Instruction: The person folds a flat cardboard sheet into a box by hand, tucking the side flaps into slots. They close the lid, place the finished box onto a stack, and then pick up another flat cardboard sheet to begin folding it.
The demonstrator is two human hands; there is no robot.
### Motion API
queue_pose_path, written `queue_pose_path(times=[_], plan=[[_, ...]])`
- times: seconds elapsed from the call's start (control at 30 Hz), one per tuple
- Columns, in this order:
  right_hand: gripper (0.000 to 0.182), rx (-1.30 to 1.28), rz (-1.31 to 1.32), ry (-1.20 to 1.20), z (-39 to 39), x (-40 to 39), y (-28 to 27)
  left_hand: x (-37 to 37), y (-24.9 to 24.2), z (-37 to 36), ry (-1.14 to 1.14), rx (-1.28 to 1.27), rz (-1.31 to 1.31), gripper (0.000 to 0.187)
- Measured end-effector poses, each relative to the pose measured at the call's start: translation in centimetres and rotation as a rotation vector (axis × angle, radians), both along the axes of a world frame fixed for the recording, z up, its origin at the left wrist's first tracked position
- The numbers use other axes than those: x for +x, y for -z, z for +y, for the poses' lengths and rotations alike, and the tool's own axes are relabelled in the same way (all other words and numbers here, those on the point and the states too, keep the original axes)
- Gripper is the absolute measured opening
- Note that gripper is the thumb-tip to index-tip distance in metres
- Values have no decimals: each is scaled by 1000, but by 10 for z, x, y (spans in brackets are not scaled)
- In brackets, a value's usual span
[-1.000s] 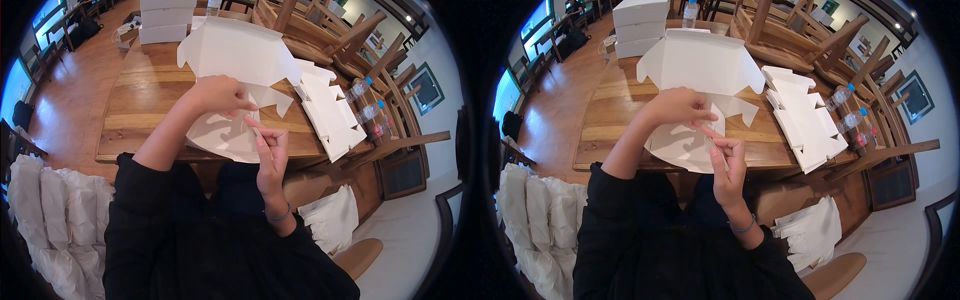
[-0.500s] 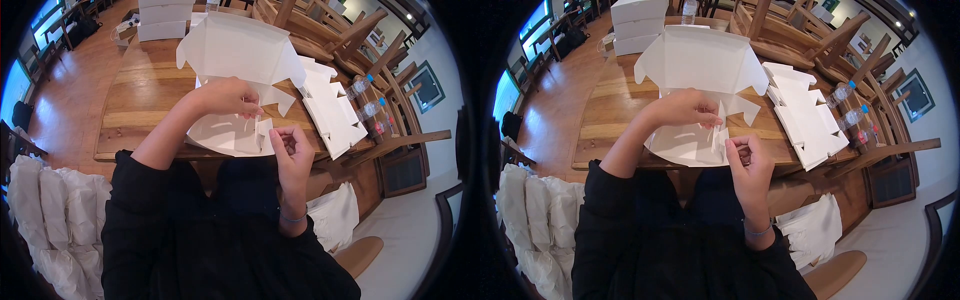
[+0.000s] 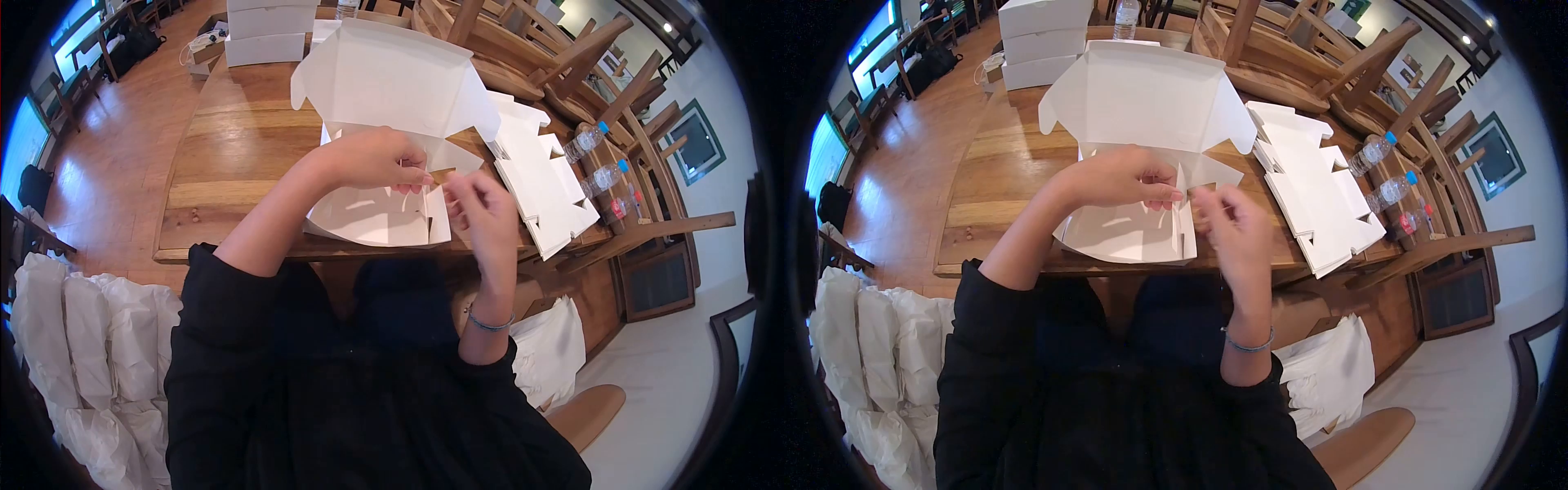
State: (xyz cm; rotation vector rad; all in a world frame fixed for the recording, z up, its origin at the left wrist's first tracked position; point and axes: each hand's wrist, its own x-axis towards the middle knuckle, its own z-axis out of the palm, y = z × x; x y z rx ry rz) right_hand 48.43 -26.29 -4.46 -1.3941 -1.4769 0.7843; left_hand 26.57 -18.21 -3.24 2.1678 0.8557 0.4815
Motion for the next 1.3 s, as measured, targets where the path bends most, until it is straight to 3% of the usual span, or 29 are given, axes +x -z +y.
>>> queue_pose_path(times=[0.07, 0.17, 0.23, 0.3, 0.4, 0.5, 0.7, 0.8, 0.9, 0.93, 1.0, 1.17, 1.27, 1.3], plan=[[25, 258, -24, 172, 12, 8, 8, -2, -1, 0, 1, 10, -3, 34], [28, 365, 18, 258, 41, 23, 25, -2, -5, -1, 9, -5, -18, 33], [29, 276, 11, 191, 54, 33, 37, -6, -20, -8, -2, -13, -19, 29], [28, 164, -77, 165, 57, 40, 42, -16, -28, -21, -60, 246, -67, 28], [18, 289, 12, 255, 43, 23, 33, -19, -49, -80, -290, 654, -83, 24], [19, 339, 31, 357, 27, 16, 25, -9, -65, -142, -313, 621, -141, 31], [15, 235, 306, 63, -4, 9, 23, 25, 5, -145, -417, 593, -235, 35], [11, 180, 321, -82, -12, 17, 24, 22, 19, -133, -627, 769, -250, 41], [9, 194, 164, -103, -18, 20, 20, 15, 14, -124, -774, 1005, -173, 48], [9, 224, 89, -114, -19, 21, 18, 15, 5, -127, -785, 917, -183, 46], [10, 282, -59, -137, -20, 23, 16, 8, -2, -119, -716, 1008, -55, 45], [24, 325, -55, -236, -19, 23, 15, -14, 12, -103, -525, 876, 51, 43], [27, 289, -51, -286, -19, 21, 17, -13, 16, -102, -568, 691, -109, 35], [27, 265, -60, -295, -18, 22, 19, -11, 22, -100, -598, 624, -273, 31]])
